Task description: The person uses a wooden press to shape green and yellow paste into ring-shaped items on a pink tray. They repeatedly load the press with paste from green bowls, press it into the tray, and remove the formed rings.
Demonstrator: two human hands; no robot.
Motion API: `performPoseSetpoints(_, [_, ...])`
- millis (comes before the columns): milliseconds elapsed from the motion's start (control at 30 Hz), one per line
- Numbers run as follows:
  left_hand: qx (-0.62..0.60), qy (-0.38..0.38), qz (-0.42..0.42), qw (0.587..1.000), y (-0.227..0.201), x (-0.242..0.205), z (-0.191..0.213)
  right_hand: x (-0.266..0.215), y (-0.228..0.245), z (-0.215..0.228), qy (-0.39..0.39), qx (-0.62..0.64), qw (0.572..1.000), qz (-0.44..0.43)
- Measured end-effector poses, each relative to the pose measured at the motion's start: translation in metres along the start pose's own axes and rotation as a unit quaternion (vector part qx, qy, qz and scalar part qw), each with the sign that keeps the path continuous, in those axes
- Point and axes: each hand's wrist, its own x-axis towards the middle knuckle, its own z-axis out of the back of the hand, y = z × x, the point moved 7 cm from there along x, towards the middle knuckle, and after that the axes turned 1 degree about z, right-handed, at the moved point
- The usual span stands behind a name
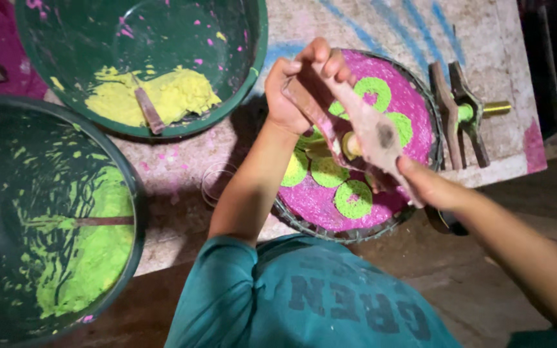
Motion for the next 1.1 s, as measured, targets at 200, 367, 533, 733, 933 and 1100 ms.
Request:
performPoseSetpoints(200, [-0.076,-0.027,-0.048,0.996,-0.037,0.012,0.016,0.026,0.036,0.023,-0.061,-0.175,0.983,-0.011])
performPoseSetpoints(367, [-0.093,0.004,-0.068,0.993,-0.040,0.006,0.047,0.048,0.041,0.008,-0.116,-0.249,0.962,-0.006])
performPoseSetpoints(533, [-0.097,-0.013,-0.068,0.993,-0.036,0.001,0.064,0.048,0.026,0.014,-0.098,-0.204,0.971,-0.077])
performPoseSetpoints(733, [-0.068,0.000,-0.051,0.996,-0.045,0.022,0.034,0.065,0.039,0.023,-0.100,-0.259,0.961,0.012])
performPoseSetpoints(933, [0.017,-0.040,-0.008,0.999,-0.039,0.062,0.026,0.050,0.069,0.038,0.014,-0.062,0.992,0.112])
performPoseSetpoints(1100, [-0.073,-0.019,-0.048,0.996,-0.032,0.082,0.056,0.053,0.067,0.078,-0.135,-0.237,0.962,-0.019])
